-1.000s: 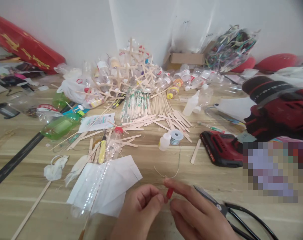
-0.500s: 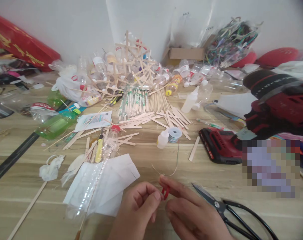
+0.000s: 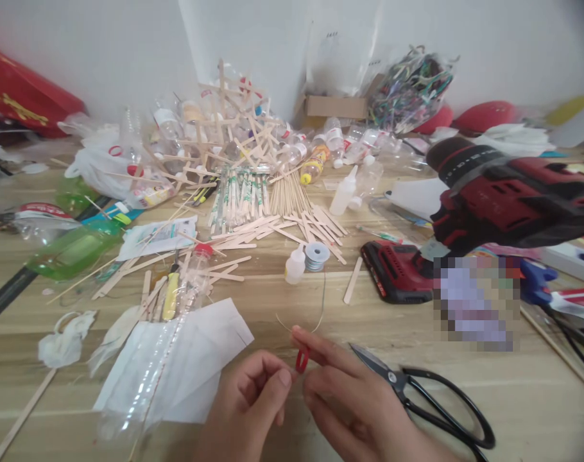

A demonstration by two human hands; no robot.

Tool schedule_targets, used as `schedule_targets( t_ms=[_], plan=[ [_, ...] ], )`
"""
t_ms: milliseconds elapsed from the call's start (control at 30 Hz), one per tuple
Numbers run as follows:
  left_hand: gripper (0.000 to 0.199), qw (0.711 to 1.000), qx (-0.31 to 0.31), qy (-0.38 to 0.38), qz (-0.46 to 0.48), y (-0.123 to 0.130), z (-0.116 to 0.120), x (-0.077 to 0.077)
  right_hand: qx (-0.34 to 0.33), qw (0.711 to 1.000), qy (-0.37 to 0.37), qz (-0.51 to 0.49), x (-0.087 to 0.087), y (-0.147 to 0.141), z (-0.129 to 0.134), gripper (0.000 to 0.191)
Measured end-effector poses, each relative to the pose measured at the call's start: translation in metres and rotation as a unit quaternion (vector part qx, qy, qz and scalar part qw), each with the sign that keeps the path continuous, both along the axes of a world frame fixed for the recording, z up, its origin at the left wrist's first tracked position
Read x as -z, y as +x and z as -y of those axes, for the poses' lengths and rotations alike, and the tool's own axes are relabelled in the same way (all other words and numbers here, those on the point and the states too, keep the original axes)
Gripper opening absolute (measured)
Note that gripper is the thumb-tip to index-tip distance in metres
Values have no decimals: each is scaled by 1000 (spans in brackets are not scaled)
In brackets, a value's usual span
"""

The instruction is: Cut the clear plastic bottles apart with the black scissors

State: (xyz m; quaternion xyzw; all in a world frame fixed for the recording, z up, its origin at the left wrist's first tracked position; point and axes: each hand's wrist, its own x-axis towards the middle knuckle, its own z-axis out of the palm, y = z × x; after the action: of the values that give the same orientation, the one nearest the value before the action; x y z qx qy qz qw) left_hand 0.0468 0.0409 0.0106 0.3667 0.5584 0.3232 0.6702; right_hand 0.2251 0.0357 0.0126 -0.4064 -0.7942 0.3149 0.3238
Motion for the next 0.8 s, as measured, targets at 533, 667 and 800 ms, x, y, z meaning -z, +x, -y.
schedule_targets(
  t_ms=[533,667,800],
  plan=[
    [20,907,100,368,-176,-7,9,16,34,931,-297,-211,7,2,5,7],
    [20,848,130,466,-216,-12,8,20,28,869,-396,-296,11,4,6,18],
    [20,784,170,533,-270,-17,8,23,31,832,-446,-328,13,3,5,25]
  ],
)
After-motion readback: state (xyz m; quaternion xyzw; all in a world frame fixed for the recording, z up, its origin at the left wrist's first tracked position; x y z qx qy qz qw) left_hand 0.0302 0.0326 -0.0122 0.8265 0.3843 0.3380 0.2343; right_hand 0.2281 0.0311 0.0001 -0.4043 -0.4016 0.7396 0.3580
